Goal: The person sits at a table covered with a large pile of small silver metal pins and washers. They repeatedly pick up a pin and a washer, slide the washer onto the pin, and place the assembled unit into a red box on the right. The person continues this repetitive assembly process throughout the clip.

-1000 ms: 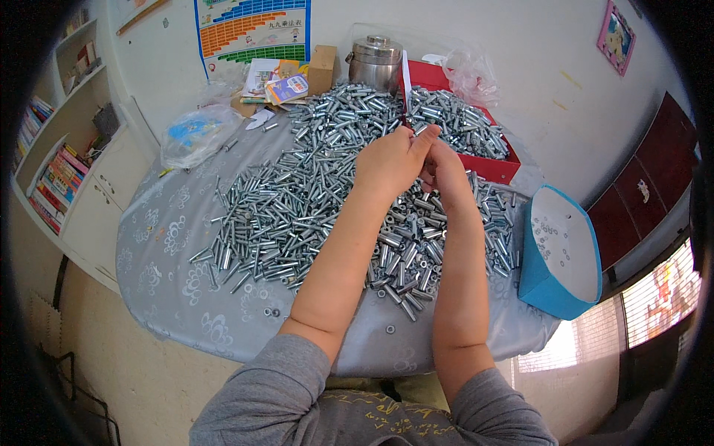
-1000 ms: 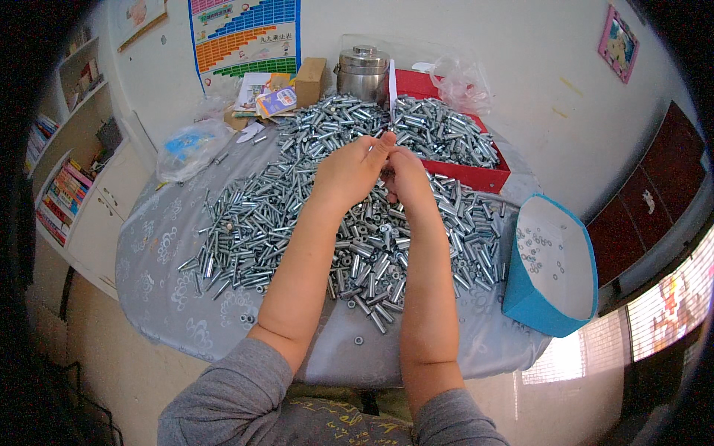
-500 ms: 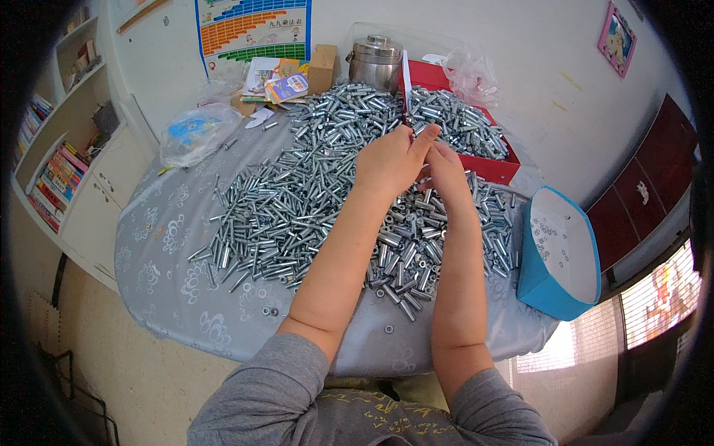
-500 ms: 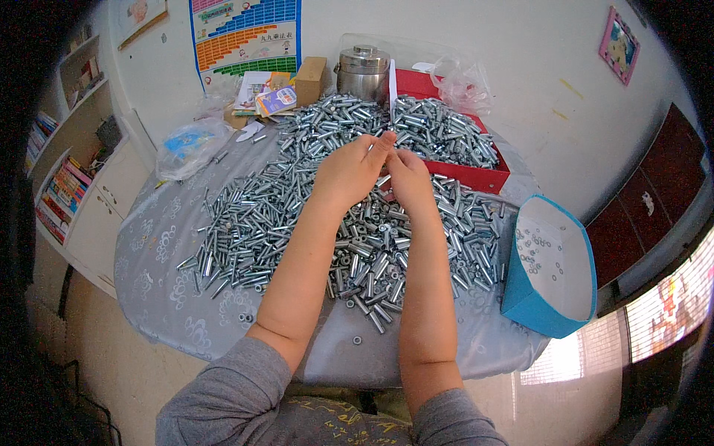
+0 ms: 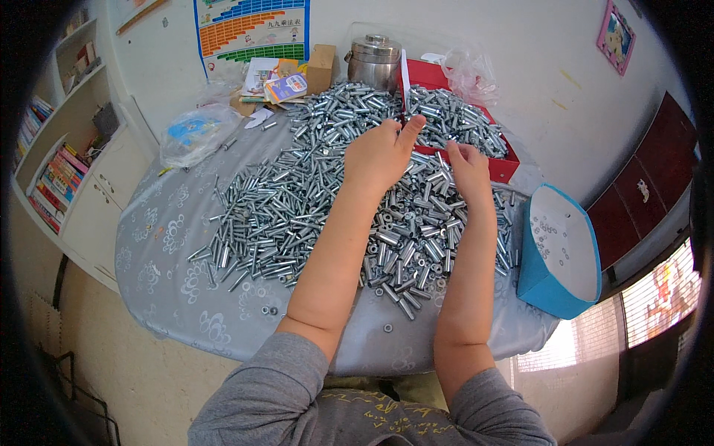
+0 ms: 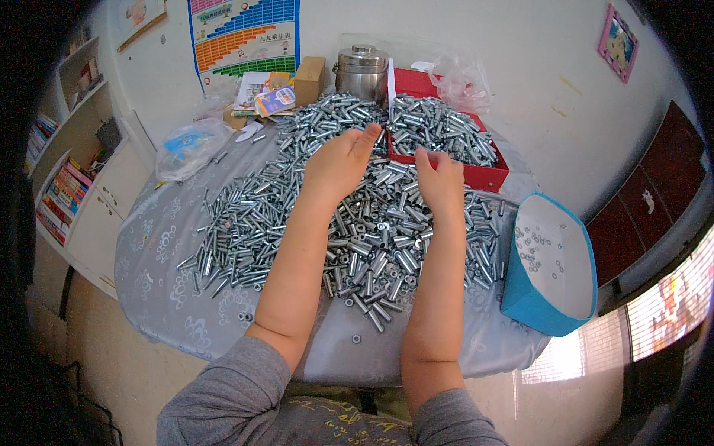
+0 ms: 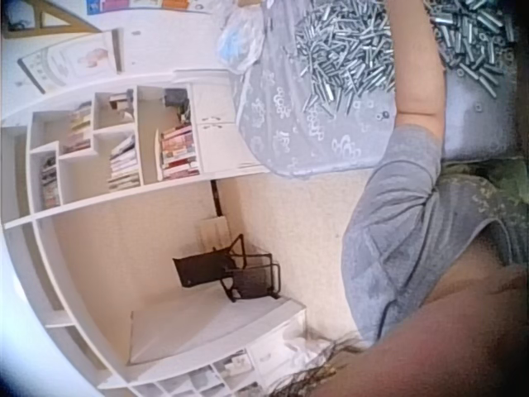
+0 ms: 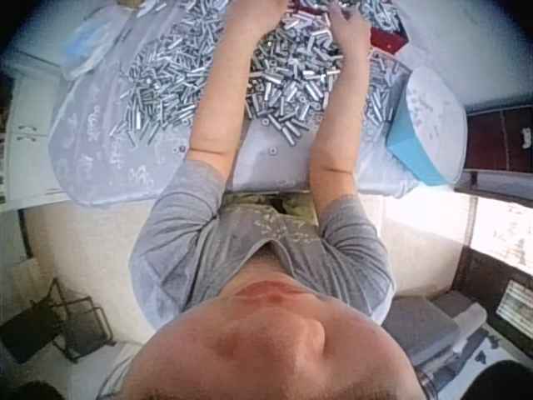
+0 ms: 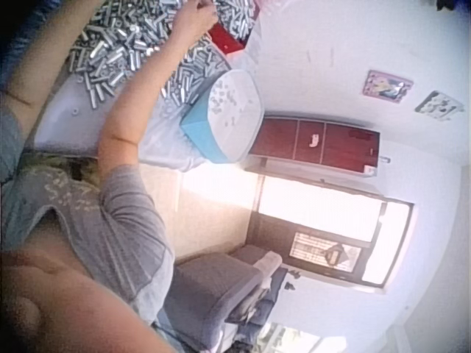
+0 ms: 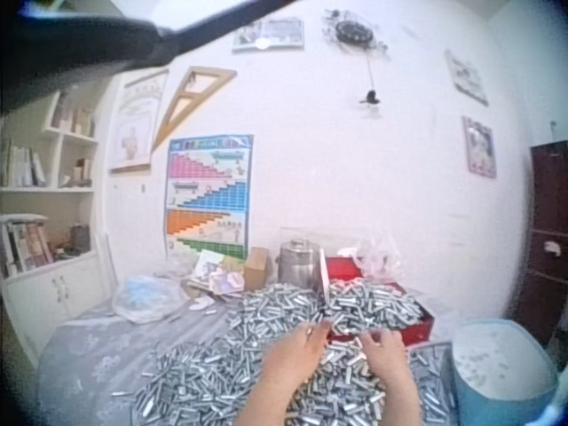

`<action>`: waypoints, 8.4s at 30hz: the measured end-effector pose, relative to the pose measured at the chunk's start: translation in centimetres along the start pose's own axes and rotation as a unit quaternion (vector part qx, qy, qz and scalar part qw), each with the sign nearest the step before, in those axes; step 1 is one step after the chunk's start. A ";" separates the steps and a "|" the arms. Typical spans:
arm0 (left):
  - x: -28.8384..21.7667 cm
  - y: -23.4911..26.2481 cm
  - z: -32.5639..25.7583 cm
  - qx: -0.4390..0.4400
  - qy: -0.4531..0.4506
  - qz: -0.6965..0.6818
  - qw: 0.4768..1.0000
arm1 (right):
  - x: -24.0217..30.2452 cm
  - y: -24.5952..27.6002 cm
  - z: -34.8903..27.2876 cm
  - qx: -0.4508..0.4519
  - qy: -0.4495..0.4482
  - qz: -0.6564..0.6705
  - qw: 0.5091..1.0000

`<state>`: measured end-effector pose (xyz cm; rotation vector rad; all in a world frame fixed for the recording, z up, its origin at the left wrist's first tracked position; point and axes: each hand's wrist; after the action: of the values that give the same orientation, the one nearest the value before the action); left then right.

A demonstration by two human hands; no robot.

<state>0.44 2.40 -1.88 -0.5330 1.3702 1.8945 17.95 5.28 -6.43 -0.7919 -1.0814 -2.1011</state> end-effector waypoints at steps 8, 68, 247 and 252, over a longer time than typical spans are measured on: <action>-0.7 -0.7 -0.4 0.024 -0.024 0.013 0.999 | 5.4 -0.8 -2.4 0.260 -0.043 0.216 0.940; -0.5 -0.4 -0.2 -0.152 -0.107 -0.124 0.975 | 4.8 1.8 0.9 0.111 -0.015 0.269 0.956; 0.0 -0.2 0.2 -0.255 -0.085 0.001 0.963 | 3.4 4.4 -0.1 -0.106 -0.018 -0.001 0.994; 0.7 -0.8 0.3 -0.232 -0.089 0.030 0.968 | 2.0 3.7 0.5 -0.104 -0.018 -0.042 0.993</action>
<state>0.60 3.04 -2.75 -0.5312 0.8335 2.2649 19.64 3.43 -2.94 -0.9007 -0.9382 -2.3058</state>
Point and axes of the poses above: each hand's wrist, its own z-axis towards the middle knuckle, its own y-axis out of the back of the hand, x = y × z, and after that the axes turned 4 degrees about x, right-handed
